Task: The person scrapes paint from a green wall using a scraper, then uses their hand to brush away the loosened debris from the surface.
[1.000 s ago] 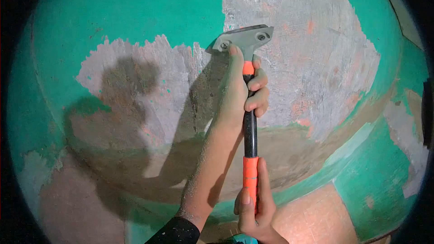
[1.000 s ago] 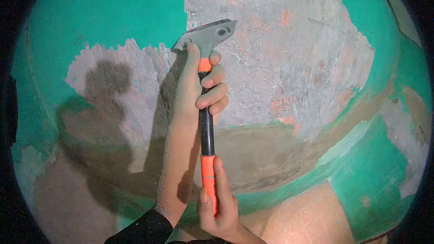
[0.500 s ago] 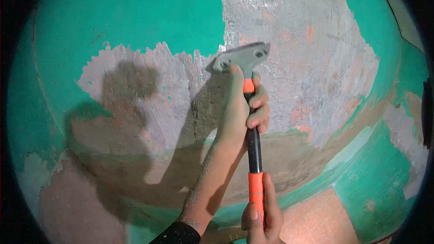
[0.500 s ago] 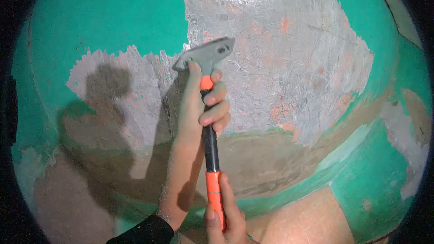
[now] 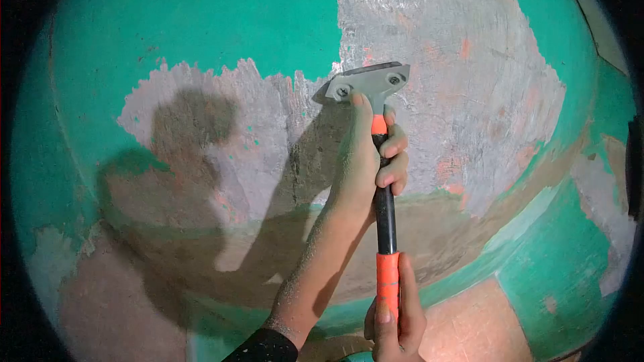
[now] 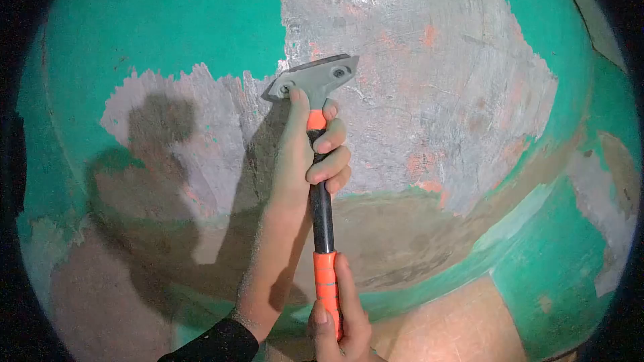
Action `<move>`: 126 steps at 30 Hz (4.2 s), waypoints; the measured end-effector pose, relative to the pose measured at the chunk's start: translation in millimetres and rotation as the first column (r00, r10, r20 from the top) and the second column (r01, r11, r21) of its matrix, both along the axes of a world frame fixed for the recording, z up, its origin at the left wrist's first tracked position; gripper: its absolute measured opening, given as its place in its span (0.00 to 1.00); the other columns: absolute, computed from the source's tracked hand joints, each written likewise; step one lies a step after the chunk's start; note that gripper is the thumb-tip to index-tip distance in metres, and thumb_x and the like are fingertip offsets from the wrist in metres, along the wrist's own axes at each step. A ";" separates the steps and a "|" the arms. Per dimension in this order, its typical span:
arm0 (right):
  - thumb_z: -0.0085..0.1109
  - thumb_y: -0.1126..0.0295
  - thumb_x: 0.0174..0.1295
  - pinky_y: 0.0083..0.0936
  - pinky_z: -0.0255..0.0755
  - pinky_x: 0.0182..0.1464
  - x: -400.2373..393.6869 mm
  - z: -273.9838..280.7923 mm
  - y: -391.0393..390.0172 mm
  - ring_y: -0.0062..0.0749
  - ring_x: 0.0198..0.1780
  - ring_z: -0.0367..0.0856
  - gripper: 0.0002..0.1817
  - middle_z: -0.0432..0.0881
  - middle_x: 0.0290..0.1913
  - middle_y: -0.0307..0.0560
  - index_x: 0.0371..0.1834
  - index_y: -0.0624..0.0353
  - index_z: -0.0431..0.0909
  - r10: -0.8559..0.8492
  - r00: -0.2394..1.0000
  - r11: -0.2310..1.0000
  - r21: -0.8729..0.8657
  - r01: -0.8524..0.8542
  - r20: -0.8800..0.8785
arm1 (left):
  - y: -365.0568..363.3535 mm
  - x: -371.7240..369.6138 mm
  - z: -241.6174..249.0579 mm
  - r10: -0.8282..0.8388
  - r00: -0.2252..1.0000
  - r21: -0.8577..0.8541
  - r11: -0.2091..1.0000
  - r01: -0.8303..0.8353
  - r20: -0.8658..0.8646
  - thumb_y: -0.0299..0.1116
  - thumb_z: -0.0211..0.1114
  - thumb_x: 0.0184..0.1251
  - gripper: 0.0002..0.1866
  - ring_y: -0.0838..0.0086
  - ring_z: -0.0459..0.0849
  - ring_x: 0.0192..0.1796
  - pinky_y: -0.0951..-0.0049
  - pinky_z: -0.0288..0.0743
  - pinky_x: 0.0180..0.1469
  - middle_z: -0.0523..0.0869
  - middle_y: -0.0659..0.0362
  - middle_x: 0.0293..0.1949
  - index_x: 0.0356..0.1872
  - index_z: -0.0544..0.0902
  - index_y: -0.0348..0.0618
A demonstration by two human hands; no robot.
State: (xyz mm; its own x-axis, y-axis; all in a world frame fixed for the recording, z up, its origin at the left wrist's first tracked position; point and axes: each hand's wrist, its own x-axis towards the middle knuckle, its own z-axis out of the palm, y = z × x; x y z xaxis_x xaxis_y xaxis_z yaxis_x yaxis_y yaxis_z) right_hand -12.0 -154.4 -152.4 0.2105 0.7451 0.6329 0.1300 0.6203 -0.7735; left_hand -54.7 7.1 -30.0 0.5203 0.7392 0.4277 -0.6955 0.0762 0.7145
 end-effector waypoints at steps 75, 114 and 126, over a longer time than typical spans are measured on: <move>0.43 0.68 0.70 0.13 0.61 0.28 9.3 17.6 2.3 0.13 0.25 0.65 0.33 0.75 0.34 0.41 0.73 0.73 0.44 0.076 0.997 0.996 0.038 -0.076 0.001 | 1.7 4.4 21.8 0.114 0.993 0.070 0.991 -0.116 0.032 0.65 0.39 0.70 0.28 0.85 0.58 0.10 0.79 0.58 0.13 0.63 0.70 0.18 0.35 0.68 0.49; 0.44 0.62 0.70 0.14 0.60 0.22 8.9 12.8 -5.6 0.14 0.19 0.65 0.34 0.72 0.33 0.44 0.72 0.74 0.47 0.017 0.999 0.999 0.031 -0.016 -0.029 | -4.9 6.2 5.8 0.090 0.995 -0.039 0.995 -0.088 0.053 0.66 0.42 0.69 0.27 0.85 0.57 0.10 0.79 0.56 0.13 0.64 0.69 0.18 0.36 0.68 0.50; 0.41 0.68 0.72 0.13 0.64 0.29 16.9 21.8 3.0 0.14 0.26 0.67 0.30 0.74 0.56 0.53 0.72 0.72 0.49 -0.039 0.991 0.979 0.206 0.012 0.130 | -0.2 7.1 21.0 0.108 0.991 0.042 0.993 -0.112 0.084 0.65 0.39 0.70 0.28 0.85 0.58 0.11 0.79 0.60 0.14 0.64 0.69 0.19 0.36 0.68 0.49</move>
State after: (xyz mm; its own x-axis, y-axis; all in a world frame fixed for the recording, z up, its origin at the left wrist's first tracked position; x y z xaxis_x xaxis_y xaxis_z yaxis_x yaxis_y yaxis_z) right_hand 4.9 -151.4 -130.6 0.1314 0.5928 0.7945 0.2409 0.7584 -0.6057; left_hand -47.6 6.9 -9.0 0.3987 0.7683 0.5007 -0.7540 -0.0362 0.6559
